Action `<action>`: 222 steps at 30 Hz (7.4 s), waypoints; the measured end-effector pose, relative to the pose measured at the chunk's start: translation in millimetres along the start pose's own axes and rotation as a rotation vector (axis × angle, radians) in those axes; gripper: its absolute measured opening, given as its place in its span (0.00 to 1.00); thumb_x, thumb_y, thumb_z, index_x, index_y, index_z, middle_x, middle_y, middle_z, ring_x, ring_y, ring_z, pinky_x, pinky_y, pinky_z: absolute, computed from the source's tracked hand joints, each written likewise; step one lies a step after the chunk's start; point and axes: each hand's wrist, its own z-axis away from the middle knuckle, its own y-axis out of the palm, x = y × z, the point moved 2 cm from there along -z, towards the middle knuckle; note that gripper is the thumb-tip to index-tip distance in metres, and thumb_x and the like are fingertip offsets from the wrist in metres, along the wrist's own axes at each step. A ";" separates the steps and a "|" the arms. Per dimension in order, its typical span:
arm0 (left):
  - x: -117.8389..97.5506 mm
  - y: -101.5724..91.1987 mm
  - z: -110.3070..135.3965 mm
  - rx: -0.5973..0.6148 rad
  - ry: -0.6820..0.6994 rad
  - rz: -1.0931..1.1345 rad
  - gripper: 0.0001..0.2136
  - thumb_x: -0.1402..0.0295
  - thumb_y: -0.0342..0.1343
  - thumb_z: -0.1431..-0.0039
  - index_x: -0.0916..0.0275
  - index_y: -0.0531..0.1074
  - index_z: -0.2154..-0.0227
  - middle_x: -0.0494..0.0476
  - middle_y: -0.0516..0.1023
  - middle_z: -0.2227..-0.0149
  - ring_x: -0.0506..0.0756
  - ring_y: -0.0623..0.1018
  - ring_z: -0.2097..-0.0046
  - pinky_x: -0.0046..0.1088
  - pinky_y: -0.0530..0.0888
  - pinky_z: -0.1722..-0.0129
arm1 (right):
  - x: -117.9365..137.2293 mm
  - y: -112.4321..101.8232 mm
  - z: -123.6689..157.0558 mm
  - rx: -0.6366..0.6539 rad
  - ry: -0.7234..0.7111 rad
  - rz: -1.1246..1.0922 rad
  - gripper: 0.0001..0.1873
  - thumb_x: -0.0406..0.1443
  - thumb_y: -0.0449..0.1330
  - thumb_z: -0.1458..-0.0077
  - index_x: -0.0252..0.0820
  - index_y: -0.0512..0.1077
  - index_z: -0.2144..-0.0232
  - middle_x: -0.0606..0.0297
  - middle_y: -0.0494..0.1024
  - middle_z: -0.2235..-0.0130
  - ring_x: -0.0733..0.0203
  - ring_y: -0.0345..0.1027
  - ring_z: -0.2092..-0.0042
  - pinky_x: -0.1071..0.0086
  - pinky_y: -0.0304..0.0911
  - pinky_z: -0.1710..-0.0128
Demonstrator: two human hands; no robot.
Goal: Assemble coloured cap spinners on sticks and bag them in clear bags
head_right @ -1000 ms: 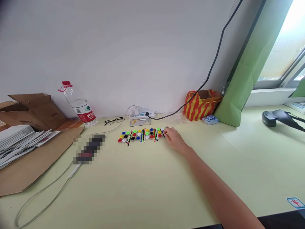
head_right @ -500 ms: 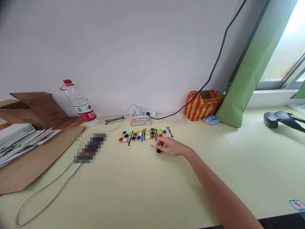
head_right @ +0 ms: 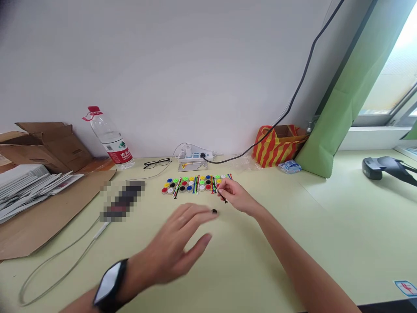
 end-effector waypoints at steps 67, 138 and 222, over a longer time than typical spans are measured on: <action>98.7 38.9 24.0 0.084 -0.616 0.806 0.12 0.61 0.66 0.41 0.63 0.79 0.58 0.59 0.83 0.58 0.58 0.82 0.57 0.37 0.80 0.52 | -7.9 67.6 25.7 -0.077 -0.151 0.276 0.04 0.35 0.59 0.40 0.44 0.75 0.65 0.65 0.76 0.68 0.61 0.67 0.68 0.67 0.63 0.69; 99.4 37.0 23.3 0.081 -0.704 1.119 0.11 0.62 0.66 0.39 0.62 0.78 0.58 0.57 0.80 0.61 0.56 0.80 0.59 0.34 0.75 0.53 | -3.8 58.4 27.4 -0.096 -0.191 0.242 0.13 0.42 0.54 0.32 0.45 0.70 0.49 0.71 0.65 0.72 0.63 0.58 0.71 0.68 0.57 0.71; 100.0 34.5 23.5 0.103 -0.747 1.276 0.12 0.60 0.66 0.38 0.65 0.77 0.63 0.55 0.77 0.68 0.51 0.75 0.65 0.27 0.71 0.61 | 9.8 58.4 37.8 -0.060 -0.402 0.584 0.09 0.38 0.53 0.33 0.45 0.72 0.56 0.69 0.68 0.70 0.64 0.56 0.73 0.68 0.55 0.68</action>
